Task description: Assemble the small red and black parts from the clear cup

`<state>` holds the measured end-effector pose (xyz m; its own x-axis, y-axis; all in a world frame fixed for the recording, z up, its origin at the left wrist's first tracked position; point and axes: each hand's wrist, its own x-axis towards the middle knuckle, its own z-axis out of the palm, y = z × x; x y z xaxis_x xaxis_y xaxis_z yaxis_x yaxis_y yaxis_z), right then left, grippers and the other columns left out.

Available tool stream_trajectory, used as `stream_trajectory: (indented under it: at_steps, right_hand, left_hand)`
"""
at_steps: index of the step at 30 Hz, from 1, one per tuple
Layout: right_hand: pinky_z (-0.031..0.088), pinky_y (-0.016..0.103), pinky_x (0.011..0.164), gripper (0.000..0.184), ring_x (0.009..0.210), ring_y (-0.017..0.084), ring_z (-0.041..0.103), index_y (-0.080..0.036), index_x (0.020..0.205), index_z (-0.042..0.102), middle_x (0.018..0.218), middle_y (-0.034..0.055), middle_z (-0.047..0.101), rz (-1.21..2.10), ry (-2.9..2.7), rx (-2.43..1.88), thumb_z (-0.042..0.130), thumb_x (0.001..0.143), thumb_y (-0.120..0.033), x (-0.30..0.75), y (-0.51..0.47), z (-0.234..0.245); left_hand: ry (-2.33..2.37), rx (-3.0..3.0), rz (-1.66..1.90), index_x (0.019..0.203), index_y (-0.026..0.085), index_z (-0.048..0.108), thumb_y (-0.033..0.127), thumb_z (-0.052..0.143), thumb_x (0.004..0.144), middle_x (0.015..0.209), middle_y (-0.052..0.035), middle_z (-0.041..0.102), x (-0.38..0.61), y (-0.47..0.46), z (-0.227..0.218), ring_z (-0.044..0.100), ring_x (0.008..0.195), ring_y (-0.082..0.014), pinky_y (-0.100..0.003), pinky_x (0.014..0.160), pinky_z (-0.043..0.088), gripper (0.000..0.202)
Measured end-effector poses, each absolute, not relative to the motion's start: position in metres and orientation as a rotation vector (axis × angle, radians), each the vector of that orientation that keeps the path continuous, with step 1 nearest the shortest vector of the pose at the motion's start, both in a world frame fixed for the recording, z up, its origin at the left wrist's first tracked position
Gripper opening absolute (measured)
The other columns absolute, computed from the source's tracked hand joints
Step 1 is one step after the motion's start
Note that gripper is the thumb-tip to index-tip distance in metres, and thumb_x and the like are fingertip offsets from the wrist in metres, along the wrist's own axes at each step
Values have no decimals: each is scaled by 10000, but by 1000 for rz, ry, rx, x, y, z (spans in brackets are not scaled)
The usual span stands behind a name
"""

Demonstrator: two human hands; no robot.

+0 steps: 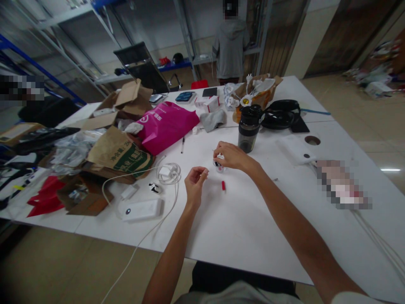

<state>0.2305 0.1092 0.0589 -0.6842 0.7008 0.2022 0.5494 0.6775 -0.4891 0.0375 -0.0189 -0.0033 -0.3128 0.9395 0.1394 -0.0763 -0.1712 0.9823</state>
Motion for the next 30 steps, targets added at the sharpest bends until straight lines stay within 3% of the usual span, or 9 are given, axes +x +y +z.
stream_trajectory:
  at_steps: [30]
  right_hand:
    - [520,366,901,135,995,247,706,-236,1041,829,1120,86,723,562,-2526,-1001,751,992,-334,232,111,56]
  left_hand:
    - [1244,1064,1577,953,196,741,479,874,888,947,-44,726,38,-19,1,652,863,-171,-296,801,523,319]
